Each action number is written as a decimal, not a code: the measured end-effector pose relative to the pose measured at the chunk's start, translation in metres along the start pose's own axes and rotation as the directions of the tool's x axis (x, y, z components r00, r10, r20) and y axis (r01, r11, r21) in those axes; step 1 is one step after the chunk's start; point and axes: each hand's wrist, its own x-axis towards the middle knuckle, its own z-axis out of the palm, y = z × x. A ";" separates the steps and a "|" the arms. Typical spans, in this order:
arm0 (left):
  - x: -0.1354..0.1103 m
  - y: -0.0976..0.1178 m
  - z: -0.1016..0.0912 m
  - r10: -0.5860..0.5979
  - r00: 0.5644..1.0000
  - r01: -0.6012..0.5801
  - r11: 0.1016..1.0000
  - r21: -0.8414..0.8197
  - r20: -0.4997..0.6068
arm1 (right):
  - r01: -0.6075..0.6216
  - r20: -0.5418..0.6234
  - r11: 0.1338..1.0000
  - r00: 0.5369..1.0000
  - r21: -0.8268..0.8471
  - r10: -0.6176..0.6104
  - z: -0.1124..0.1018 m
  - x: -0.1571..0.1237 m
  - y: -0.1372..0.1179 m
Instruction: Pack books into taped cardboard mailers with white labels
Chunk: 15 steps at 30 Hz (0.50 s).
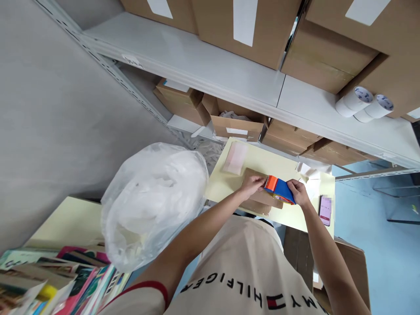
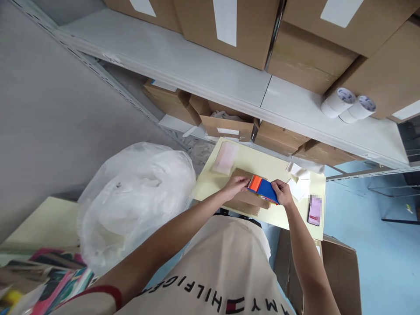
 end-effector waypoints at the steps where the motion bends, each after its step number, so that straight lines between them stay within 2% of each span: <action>1: 0.000 0.000 0.000 0.003 1.000 -0.003 1.000 0.011 -0.007 | 0.007 0.008 1.000 1.000 -0.008 -0.006 -0.001 0.000 0.000; 4: -0.004 -0.001 -0.001 0.022 0.997 -0.017 0.997 0.080 -0.067 | 0.031 0.025 0.998 0.999 -0.052 -0.030 -0.002 -0.001 0.001; 7: -0.011 -0.004 -0.011 0.026 0.989 -0.007 0.991 0.136 -0.143 | 0.077 0.051 0.985 0.996 -0.158 -0.069 0.001 -0.001 -0.002; 15: -0.028 -0.016 -0.073 0.029 0.943 0.037 0.981 0.190 -0.332 | 0.215 0.171 0.914 0.972 -0.344 -0.164 0.030 0.005 -0.024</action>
